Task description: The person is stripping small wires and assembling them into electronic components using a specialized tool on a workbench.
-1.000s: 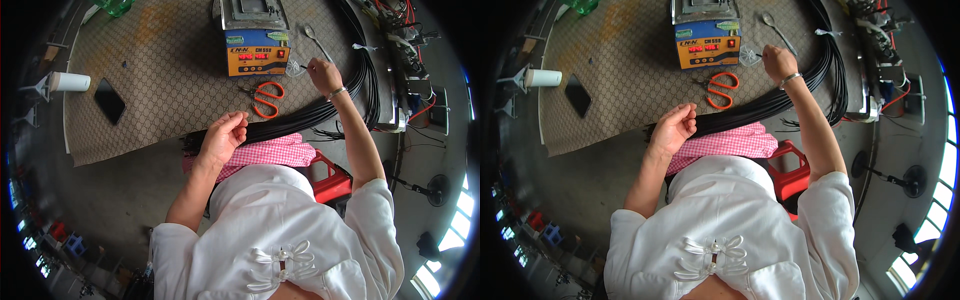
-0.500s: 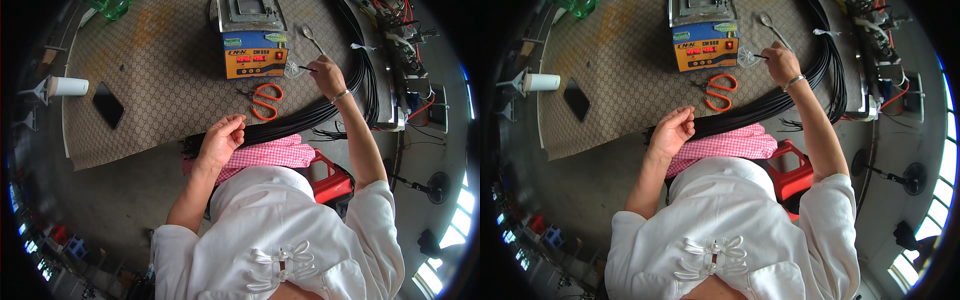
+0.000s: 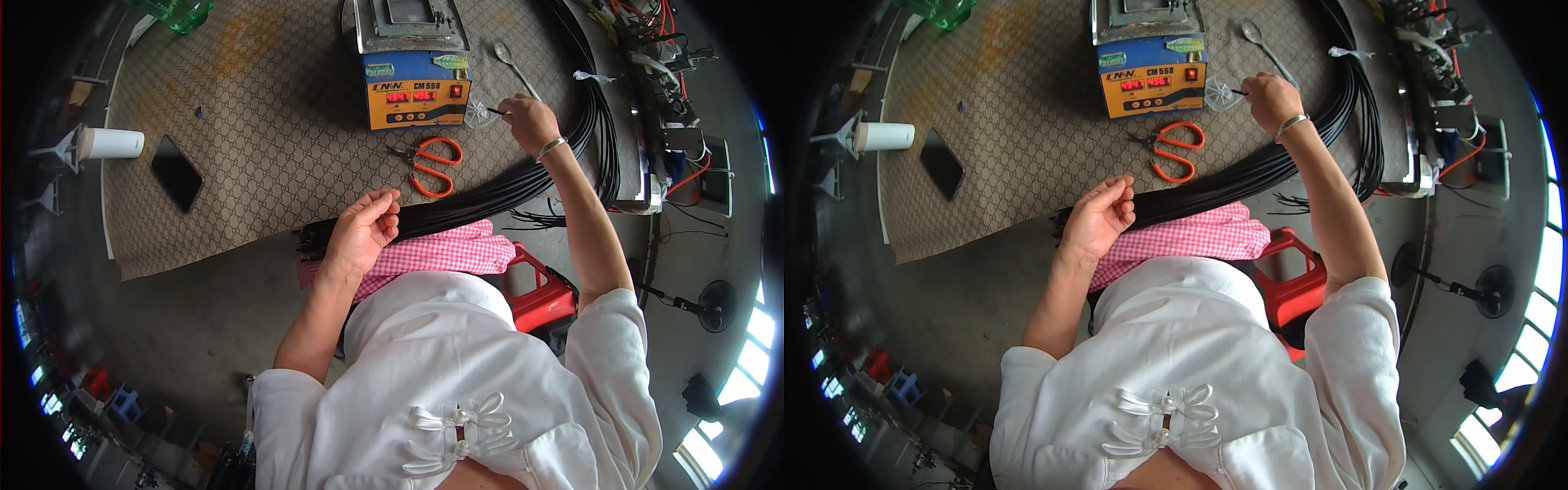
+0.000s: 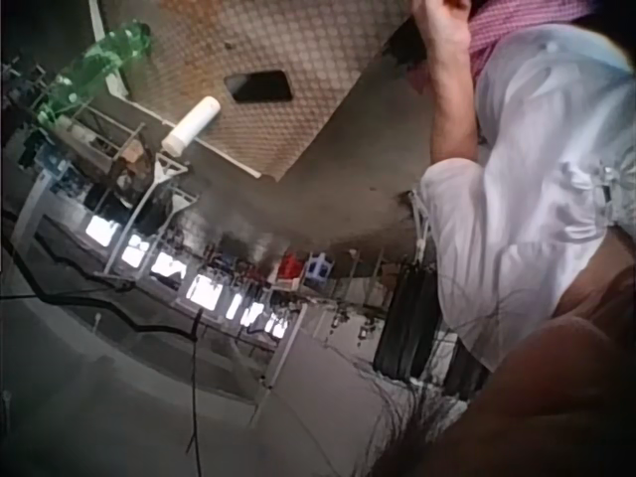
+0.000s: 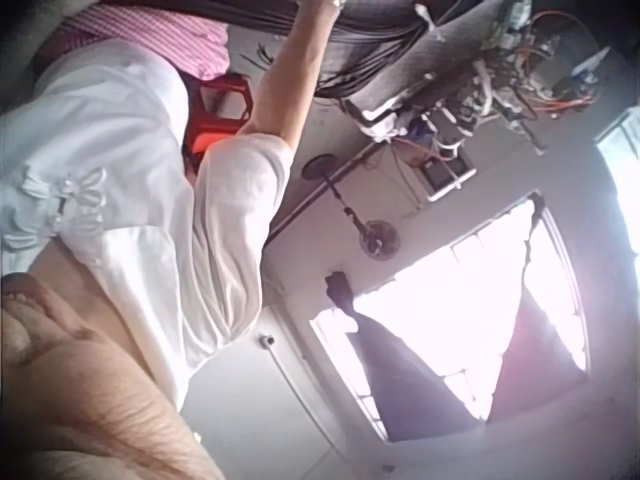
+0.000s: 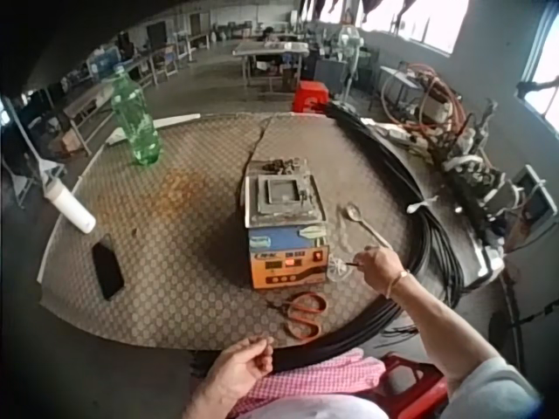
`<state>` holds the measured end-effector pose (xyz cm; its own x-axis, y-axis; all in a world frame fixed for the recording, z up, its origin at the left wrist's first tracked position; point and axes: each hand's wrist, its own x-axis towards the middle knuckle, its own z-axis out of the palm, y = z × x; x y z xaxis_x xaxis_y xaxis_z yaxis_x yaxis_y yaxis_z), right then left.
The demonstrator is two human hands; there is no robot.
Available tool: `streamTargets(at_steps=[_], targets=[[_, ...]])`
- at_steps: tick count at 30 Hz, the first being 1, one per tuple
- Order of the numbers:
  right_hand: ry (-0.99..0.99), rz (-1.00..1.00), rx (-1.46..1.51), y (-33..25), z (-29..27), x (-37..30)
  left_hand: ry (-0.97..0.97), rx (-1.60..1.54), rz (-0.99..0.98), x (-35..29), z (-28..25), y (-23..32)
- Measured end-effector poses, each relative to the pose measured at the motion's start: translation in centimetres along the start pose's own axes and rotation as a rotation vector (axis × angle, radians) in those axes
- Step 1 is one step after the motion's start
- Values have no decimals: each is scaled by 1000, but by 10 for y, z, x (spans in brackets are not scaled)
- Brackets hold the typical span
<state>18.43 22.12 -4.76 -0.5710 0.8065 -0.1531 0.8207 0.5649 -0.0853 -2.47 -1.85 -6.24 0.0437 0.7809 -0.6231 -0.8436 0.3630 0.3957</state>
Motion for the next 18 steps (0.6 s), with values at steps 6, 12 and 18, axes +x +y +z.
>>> streamTargets(at_steps=[6,12,18], targets=[[109,-52,560,6,-22,-10,-14,-17,-11,3,-4,1],[-34,-59,1210,-2,-52,-14,-33,-32,-15,5,-5,1],[-78,-264,1389,-11,-59,-1,-31,1,29,8,-7,4]])
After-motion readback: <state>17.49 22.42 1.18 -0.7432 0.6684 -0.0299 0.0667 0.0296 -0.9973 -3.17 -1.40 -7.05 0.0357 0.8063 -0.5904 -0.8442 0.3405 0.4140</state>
